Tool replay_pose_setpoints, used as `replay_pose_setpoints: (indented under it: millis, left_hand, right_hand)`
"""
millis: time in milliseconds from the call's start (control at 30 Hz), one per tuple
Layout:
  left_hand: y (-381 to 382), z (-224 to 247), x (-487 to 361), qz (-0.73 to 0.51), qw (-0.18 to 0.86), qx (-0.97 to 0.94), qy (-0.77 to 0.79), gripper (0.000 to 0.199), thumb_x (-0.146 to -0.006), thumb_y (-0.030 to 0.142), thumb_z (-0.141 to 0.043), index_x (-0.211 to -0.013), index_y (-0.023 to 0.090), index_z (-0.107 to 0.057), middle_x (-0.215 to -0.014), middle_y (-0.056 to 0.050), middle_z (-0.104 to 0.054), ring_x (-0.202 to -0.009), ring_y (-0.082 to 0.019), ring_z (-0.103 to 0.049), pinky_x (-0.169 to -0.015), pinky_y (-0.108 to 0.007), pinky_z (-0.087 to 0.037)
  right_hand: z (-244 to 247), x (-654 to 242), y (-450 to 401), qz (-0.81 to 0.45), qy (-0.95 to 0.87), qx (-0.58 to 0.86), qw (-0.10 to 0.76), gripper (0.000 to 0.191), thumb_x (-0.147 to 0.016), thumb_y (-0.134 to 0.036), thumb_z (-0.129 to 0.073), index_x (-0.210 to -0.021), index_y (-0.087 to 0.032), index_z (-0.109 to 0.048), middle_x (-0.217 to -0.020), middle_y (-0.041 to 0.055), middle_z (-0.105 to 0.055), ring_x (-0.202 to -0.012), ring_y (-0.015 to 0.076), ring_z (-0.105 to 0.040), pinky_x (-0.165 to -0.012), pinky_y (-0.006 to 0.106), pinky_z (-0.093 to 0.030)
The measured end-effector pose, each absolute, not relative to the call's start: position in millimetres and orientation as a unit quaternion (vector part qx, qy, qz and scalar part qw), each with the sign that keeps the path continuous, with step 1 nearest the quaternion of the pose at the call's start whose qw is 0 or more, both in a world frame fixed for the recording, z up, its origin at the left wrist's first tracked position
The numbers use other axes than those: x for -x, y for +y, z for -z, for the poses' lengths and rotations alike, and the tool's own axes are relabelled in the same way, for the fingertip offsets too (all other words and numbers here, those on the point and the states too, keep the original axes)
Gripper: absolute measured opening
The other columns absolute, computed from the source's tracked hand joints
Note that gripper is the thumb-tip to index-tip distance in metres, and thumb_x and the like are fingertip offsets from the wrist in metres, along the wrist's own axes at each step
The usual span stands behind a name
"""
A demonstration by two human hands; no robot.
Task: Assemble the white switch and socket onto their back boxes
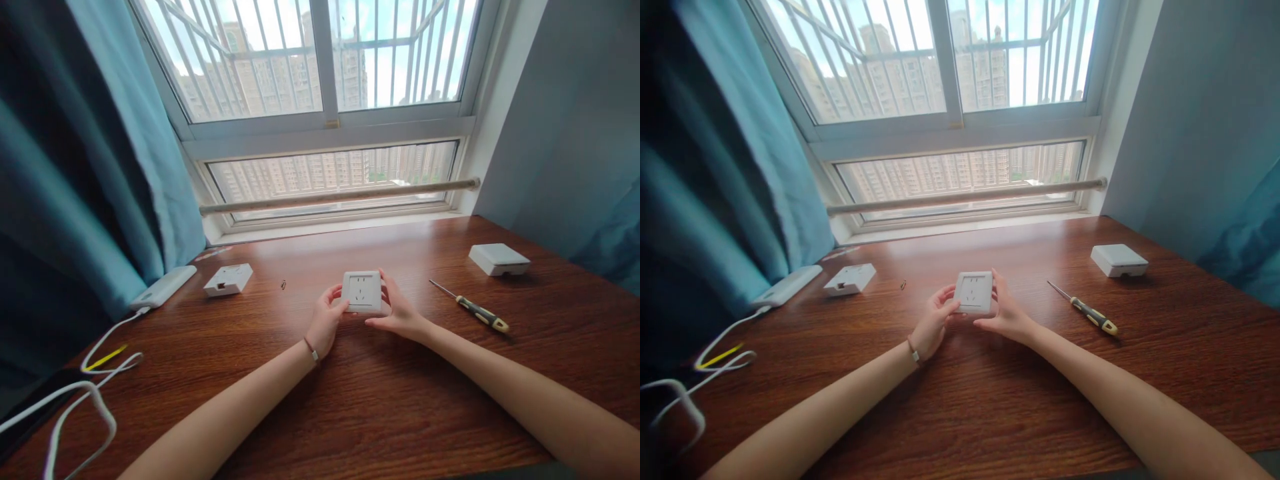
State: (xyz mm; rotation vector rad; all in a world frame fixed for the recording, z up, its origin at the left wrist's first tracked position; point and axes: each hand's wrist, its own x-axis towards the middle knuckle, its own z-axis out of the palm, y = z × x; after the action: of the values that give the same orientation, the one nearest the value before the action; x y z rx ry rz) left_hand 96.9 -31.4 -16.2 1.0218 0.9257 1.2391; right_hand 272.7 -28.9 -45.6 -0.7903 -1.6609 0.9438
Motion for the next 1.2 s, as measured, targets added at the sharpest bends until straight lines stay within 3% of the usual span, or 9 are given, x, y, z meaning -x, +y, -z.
replay_pose_setpoints:
  millis: [167, 367, 900, 1200]
  left_hand:
    - [-35, 21, -94, -0.493, 0.648, -0.434, 0.385, 0.050, -0.064, 0.019, -0.066, -0.112, 0.015, -0.051, -0.109, -0.011, -0.057, -0.087, -0.020, -0.061, -0.060, -0.025, -0.054]
    - [-37, 24, -89, -0.483, 0.633, -0.460, 0.393, 0.054, -0.064, 0.023, -0.066, -0.115, 0.014, -0.048, -0.107, -0.011, -0.055, -0.086, -0.021, -0.061, -0.062, -0.030, -0.055]
    - [-36, 31, -92, -0.443, 0.616, -0.500, 0.417, 0.057, -0.066, 0.022, -0.066, -0.115, 0.015, -0.036, -0.094, -0.006, -0.052, -0.071, -0.019, -0.064, -0.060, -0.034, -0.056]
    - [-39, 25, -91, -0.389, 0.599, -0.576, 0.397, 0.048, -0.071, 0.027, -0.063, -0.113, 0.017, -0.043, -0.091, -0.004, -0.055, -0.063, -0.016, -0.064, -0.058, -0.029, -0.054]
  right_hand:
    - [49, -275, -24, -0.506, -0.642, 0.314, 0.484, 0.088, -0.059, -0.014, -0.072, -0.128, -0.026, -0.021, -0.124, 0.0142, -0.042, -0.115, 0.0254, -0.048, -0.093, 0.046, -0.043]
    - [56, -276, -22, -0.565, -0.614, 0.281, 0.474, 0.098, -0.057, -0.017, -0.075, -0.132, -0.027, -0.013, -0.122, 0.0136, -0.045, -0.112, 0.0247, -0.051, -0.087, 0.041, -0.047]
    - [39, -299, -15, -0.592, -0.667, 0.287, 0.351, 0.085, -0.054, -0.011, -0.077, -0.123, -0.022, -0.029, -0.123, 0.0130, -0.046, -0.118, 0.0256, -0.044, -0.098, 0.045, -0.036]
    - [32, -305, -16, -0.551, -0.700, 0.329, 0.313, 0.087, -0.051, -0.011, -0.079, -0.122, -0.021, -0.030, -0.127, 0.0126, -0.040, -0.120, 0.0253, -0.041, -0.103, 0.044, -0.030]
